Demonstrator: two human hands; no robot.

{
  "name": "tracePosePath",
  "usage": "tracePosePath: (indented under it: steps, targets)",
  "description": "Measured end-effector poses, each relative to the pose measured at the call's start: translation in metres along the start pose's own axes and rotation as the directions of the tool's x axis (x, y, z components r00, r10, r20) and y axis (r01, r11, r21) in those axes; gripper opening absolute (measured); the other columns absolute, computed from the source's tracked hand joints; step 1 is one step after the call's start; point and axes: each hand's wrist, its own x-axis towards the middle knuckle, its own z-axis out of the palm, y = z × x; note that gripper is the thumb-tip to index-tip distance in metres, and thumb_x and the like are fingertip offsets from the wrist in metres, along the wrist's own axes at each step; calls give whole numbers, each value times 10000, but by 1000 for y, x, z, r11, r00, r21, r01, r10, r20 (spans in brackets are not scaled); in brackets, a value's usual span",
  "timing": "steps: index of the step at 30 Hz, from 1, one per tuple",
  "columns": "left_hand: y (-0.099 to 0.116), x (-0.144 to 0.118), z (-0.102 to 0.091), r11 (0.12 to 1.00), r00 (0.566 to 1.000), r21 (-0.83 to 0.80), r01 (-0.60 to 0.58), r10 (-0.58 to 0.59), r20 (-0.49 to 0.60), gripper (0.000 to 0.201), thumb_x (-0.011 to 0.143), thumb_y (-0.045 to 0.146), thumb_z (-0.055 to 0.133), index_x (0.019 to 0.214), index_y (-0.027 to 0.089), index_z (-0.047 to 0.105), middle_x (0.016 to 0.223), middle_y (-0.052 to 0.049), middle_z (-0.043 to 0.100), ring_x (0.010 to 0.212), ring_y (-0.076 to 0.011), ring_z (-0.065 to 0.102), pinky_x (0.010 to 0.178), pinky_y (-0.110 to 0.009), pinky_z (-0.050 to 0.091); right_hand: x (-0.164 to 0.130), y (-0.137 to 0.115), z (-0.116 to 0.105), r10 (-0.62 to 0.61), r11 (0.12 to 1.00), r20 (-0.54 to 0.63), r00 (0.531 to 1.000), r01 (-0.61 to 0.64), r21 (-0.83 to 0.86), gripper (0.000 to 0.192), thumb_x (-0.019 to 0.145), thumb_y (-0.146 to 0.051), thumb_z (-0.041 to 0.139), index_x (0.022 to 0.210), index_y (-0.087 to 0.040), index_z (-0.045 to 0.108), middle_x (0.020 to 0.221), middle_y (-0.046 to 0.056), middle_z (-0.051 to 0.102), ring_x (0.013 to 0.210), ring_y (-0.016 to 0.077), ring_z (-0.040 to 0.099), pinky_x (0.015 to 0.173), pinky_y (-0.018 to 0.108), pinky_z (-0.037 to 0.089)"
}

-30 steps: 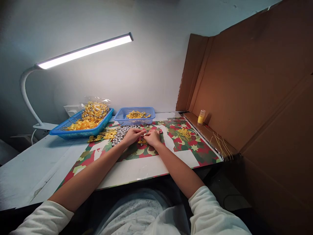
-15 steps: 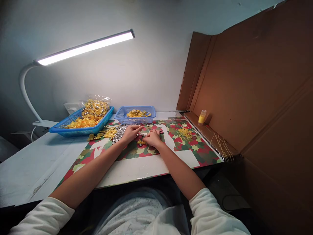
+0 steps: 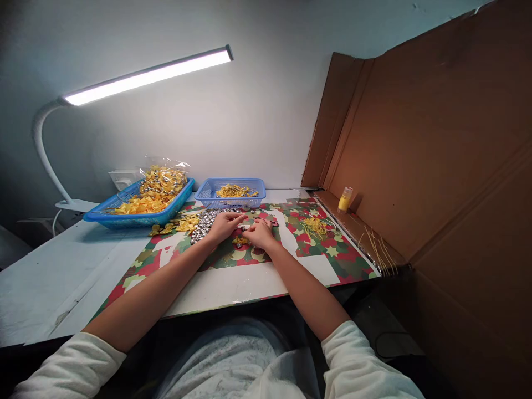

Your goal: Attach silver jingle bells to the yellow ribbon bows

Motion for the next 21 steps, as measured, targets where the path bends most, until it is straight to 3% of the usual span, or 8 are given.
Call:
tracePosePath:
  steps: [6,13,18,21]
  targets:
    - [6,-2,-1,999,1000,-51,2,-1,3,329,733,445,612,751,153,762,653,-43,707,566,-166,571,528,-242,386,-1,-2,0,-14,1000,-3,1000,14,1,113,659,-232,652,562,-211,708,949,48,707,1298,281,390,1070,370,244]
    - [10,-1,-1,984,993,-133,114,-115,1,297,742,405,606,670,145,729,634,-40,700,468,-114,508,450,-219,351,-1,0,1,7,999,16,1000,-8,37,104,645,-225,638,571,-221,710,892,39,720,1323,269,357,1090,357,224]
    - [10,0,1,942,978,-264,207,-209,23,272,721,403,644,718,141,716,711,-64,715,535,-138,600,446,-206,402,-1,2,3,26,999,-14,1000,-25,36,66,603,-244,669,608,-219,730,1171,36,646,1333,310,323,1091,382,236]
    - [10,0,2,924,972,-307,230,-230,39,268,710,402,666,727,138,707,706,-66,711,552,-147,624,440,-202,414,0,3,3,28,999,3,1000,-28,45,67,603,-248,666,608,-223,728,1185,31,638,1339,300,308,1094,379,236]
